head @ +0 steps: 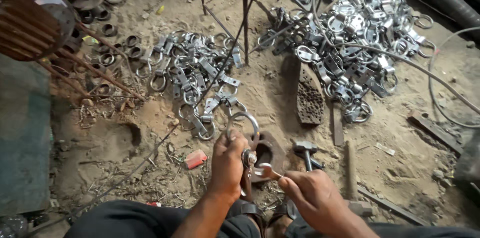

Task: The person assembles metal hardware components by hand, using a wrench to tighten nuts and a hammer to secure parts. They repeatedly pick up components, tighten them, and place the finished pieces into a pile.

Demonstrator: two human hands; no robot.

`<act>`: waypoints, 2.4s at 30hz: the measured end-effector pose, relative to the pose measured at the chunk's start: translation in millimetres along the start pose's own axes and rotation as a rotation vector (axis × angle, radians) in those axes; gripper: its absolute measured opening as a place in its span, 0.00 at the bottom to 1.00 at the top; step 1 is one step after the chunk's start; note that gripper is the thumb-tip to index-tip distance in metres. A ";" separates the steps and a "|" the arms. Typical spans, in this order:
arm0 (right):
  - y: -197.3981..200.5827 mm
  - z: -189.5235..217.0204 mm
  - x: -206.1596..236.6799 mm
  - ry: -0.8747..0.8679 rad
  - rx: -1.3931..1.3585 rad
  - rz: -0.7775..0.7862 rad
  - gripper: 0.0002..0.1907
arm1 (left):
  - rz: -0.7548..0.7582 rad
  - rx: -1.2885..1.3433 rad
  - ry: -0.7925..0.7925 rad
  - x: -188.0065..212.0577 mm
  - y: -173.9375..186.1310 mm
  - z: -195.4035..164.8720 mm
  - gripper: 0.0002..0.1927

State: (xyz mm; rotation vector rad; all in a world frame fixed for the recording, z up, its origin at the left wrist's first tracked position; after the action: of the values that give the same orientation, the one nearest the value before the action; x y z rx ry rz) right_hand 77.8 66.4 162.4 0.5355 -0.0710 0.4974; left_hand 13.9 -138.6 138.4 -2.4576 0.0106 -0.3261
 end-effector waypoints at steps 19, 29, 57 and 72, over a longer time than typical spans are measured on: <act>-77.4 -6.0 10.4 -0.507 -1.448 0.132 0.26 | 0.033 -0.364 0.082 20.9 -12.0 -12.6 0.04; -32.4 -13.8 -0.4 0.256 -0.175 -0.148 0.24 | -0.042 -0.149 -0.186 1.2 2.9 3.1 0.08; -62.2 -37.5 1.3 -0.275 -1.155 0.296 0.27 | 0.074 0.076 0.142 11.0 -5.4 2.1 0.09; -62.1 -45.0 -3.2 -0.278 -1.121 0.291 0.28 | 0.047 0.015 0.107 11.0 -4.2 -0.4 0.07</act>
State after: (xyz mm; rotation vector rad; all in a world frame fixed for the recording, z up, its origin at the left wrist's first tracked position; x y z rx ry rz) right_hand 101.5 41.6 93.8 -0.5206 -0.6586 0.5776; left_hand 24.1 -136.5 143.9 -2.4180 0.1108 -0.4349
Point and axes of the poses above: each hand's wrist, its own x-axis away from the middle knuckle, its own y-axis out of the back of the hand, z = x × y, the point moved 1 cm from there along -x, towards the middle knuckle, and after that the axes turned 9 degrees about z, right-handed, at the moved point
